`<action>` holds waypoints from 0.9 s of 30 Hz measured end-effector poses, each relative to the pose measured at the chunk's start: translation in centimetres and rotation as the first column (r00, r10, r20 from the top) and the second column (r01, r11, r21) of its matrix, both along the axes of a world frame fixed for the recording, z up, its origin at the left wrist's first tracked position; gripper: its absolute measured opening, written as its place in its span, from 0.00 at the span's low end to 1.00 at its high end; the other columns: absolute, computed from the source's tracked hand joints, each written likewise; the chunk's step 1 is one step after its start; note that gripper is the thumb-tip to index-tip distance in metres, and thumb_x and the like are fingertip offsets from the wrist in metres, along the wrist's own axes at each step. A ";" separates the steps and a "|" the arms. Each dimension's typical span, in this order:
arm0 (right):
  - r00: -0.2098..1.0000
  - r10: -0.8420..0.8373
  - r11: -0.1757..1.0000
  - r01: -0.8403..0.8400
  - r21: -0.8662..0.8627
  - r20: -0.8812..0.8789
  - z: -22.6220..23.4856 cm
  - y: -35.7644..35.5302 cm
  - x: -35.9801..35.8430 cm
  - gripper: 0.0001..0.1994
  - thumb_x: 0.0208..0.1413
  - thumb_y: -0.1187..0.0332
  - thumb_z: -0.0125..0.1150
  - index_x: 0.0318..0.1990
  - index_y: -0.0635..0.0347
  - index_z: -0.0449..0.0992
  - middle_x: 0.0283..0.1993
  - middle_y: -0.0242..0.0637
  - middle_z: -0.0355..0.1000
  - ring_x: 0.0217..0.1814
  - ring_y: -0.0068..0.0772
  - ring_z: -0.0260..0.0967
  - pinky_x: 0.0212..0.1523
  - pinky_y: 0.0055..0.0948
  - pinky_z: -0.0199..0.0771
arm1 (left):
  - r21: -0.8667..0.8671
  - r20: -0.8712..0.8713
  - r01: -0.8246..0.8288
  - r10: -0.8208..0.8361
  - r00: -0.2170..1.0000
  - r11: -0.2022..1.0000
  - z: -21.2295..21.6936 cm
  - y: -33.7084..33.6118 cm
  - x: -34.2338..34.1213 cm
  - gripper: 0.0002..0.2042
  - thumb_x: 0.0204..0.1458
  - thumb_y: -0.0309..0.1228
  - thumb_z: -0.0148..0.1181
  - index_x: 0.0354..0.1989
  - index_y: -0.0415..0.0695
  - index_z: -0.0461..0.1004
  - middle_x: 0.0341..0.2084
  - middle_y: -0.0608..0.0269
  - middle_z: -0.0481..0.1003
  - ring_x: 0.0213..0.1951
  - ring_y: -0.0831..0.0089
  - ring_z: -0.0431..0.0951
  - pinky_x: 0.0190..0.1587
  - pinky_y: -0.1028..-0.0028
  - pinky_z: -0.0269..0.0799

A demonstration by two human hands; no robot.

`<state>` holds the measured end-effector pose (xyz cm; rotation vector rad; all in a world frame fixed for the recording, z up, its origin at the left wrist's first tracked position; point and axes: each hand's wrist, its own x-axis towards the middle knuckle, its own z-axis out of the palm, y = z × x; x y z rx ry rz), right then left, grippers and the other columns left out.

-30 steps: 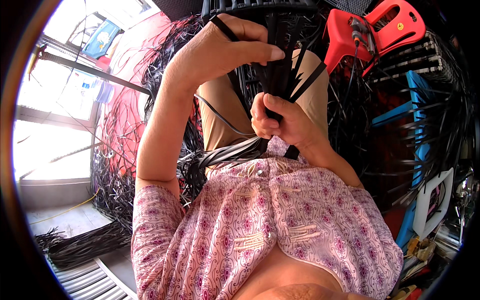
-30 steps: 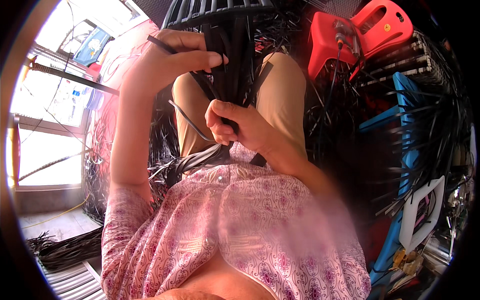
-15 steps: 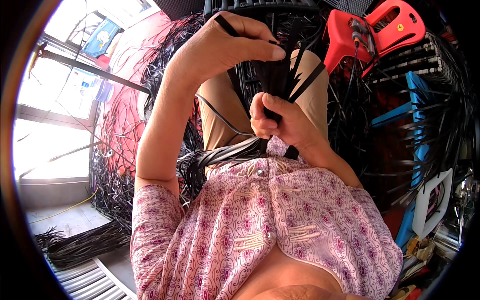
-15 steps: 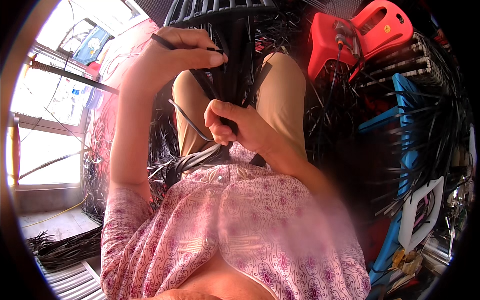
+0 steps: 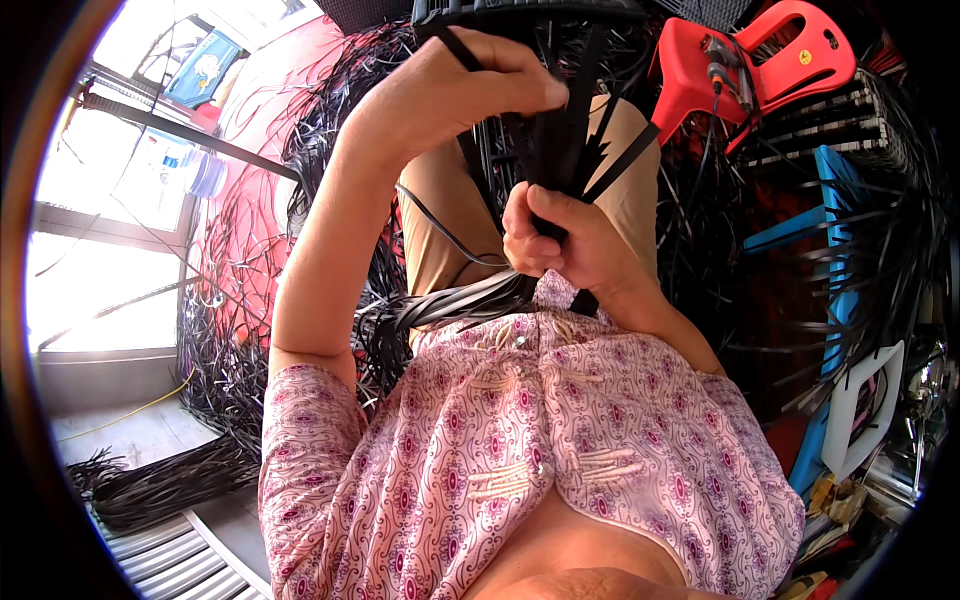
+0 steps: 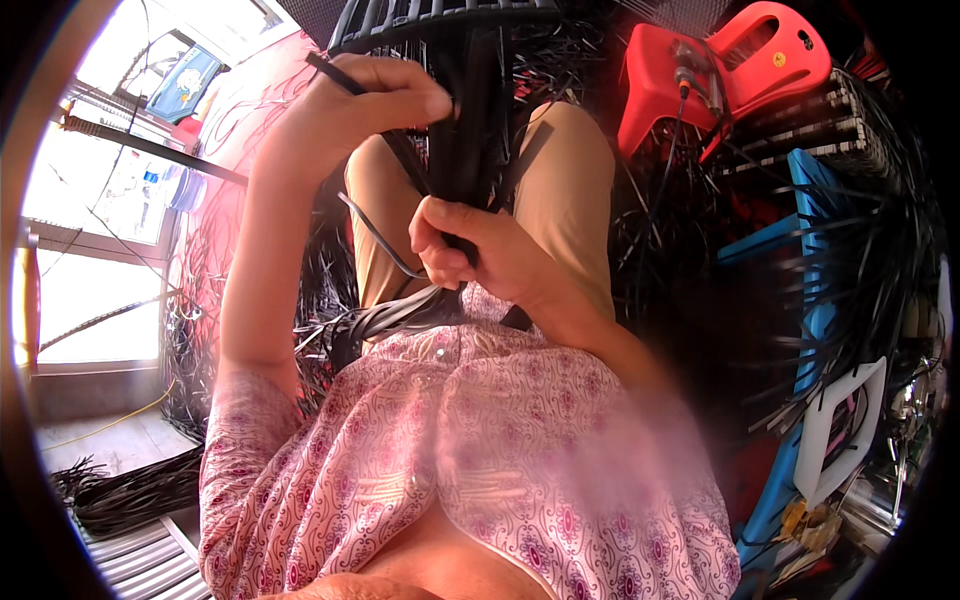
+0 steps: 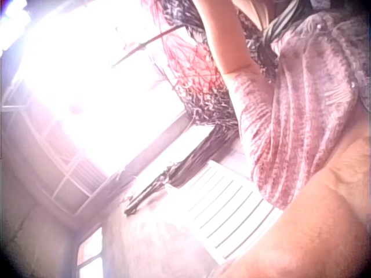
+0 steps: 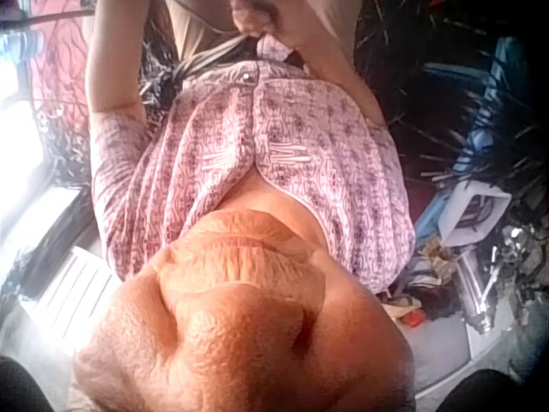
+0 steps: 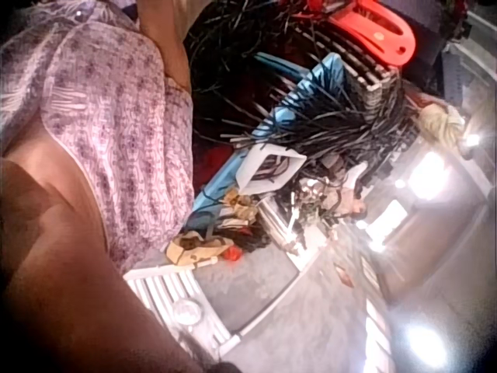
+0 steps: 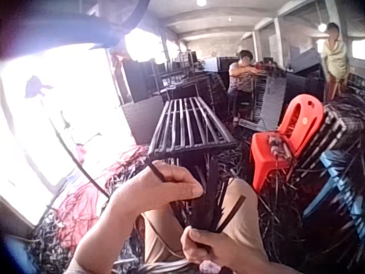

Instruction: The person sits on the floor and repeatedly picks up bundles of black cables, separates them by hand, and aligns them. The person continues to handle the cables one at a time, organizing them into neat stacks on the floor.

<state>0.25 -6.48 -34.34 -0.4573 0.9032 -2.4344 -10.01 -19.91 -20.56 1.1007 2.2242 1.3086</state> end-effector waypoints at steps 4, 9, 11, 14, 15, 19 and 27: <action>0.999 -0.029 0.999 0.029 -0.034 -0.018 0.0 0.4 -0.3 0.22 0.63 0.48 0.46 0.31 0.58 0.68 0.15 0.23 0.54 0.15 0.17 0.49 0.23 0.22 0.54 | 0.135 -0.064 -0.107 0.116 0.991 0.985 1.2 -1.6 -0.3 0.11 0.50 0.30 0.61 0.40 0.40 0.79 0.33 0.70 0.76 0.39 0.81 0.72 0.48 0.79 0.64; 0.999 -0.034 0.998 0.032 -0.050 -0.024 -0.2 0.4 -0.5 0.22 0.64 0.48 0.45 0.33 0.59 0.70 0.15 0.24 0.55 0.15 0.17 0.50 0.23 0.23 0.55 | 0.224 -0.114 -0.146 0.174 0.978 0.964 2.0 -3.1 -0.5 0.09 0.50 0.28 0.60 0.39 0.40 0.79 0.30 0.69 0.76 0.34 0.82 0.73 0.41 0.81 0.66; 0.999 -0.023 0.999 0.022 -0.049 -0.026 -0.3 0.4 -0.5 0.21 0.64 0.48 0.45 0.34 0.59 0.71 0.15 0.25 0.57 0.16 0.18 0.51 0.23 0.23 0.56 | 0.165 -0.113 -0.158 0.178 0.978 0.974 2.2 -3.1 -0.6 0.09 0.52 0.28 0.59 0.39 0.40 0.80 0.29 0.69 0.76 0.29 0.83 0.73 0.33 0.82 0.66; 0.998 -0.027 0.999 0.025 -0.035 -0.057 -0.2 0.3 -0.4 0.21 0.64 0.49 0.45 0.37 0.60 0.72 0.16 0.26 0.58 0.16 0.19 0.52 0.23 0.23 0.56 | 0.130 -0.117 -0.115 0.130 0.985 0.985 2.3 -2.4 -0.3 0.09 0.54 0.29 0.57 0.39 0.40 0.80 0.28 0.68 0.76 0.26 0.84 0.73 0.29 0.82 0.66; 0.998 -0.021 0.999 0.018 -0.036 -0.067 -0.2 0.3 -0.4 0.21 0.64 0.49 0.45 0.38 0.60 0.72 0.16 0.27 0.58 0.16 0.19 0.52 0.23 0.23 0.57 | 0.110 -0.112 -0.126 0.139 0.984 0.986 2.2 -2.1 0.0 0.09 0.55 0.29 0.56 0.40 0.40 0.80 0.28 0.68 0.76 0.26 0.84 0.73 0.28 0.82 0.66; 0.996 -0.010 0.999 0.006 -0.044 -0.091 -0.2 0.3 -0.5 0.22 0.64 0.49 0.46 0.39 0.61 0.73 0.16 0.27 0.59 0.17 0.20 0.53 0.24 0.24 0.57 | 0.026 -0.070 -0.085 0.087 0.994 0.996 2.3 -1.2 -0.3 0.09 0.56 0.29 0.57 0.41 0.40 0.80 0.26 0.69 0.76 0.25 0.85 0.74 0.28 0.83 0.67; 0.993 -0.033 0.998 0.027 -0.051 -0.115 -0.3 0.4 -0.4 0.18 0.63 0.52 0.49 0.38 0.60 0.72 0.16 0.26 0.57 0.17 0.19 0.52 0.22 0.24 0.56 | 0.073 -0.122 0.088 -0.079 0.989 0.993 0.8 0.4 0.0 0.11 0.53 0.28 0.61 0.45 0.42 0.79 0.29 0.72 0.76 0.27 0.88 0.71 0.31 0.85 0.69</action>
